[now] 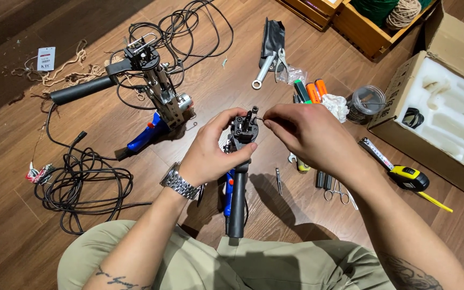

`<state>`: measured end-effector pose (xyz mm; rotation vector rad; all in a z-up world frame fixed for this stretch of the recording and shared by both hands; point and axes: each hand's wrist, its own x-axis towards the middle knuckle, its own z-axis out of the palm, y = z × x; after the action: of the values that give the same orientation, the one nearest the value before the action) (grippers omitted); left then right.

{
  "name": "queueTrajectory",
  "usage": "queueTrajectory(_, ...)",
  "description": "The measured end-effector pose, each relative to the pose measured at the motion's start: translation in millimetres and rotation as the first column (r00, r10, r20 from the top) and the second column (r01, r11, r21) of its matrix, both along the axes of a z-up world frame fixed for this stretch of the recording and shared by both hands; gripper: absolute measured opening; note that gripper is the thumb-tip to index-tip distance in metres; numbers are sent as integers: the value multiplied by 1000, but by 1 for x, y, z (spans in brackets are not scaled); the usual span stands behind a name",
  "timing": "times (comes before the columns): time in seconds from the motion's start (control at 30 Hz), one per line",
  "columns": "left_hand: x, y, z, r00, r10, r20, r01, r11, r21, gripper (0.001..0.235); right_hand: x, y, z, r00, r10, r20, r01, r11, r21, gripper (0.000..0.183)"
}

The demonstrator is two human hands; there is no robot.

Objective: The person sits on the floor and assembles a mechanical device by inserting small metal pins into a cylindrical component and attaching a handle. They use their hands to manipulate the parts and occasionally pick up tools from the surrounding area.

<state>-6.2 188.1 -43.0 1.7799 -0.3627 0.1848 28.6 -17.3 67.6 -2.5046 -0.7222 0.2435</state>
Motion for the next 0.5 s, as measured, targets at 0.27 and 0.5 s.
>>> queueTrajectory(0.27, -1, -4, -1, 1000, 23, -15, -23, 1000, 7, 60, -3, 2, -1, 999, -12, 42, 14, 999, -43, 15)
queueTrajectory(0.5, -5, -10, 2, 997, 40, -70, -42, 999, -26, 62, -12, 4, -14, 998, -64, 6, 65, 997, -45, 16)
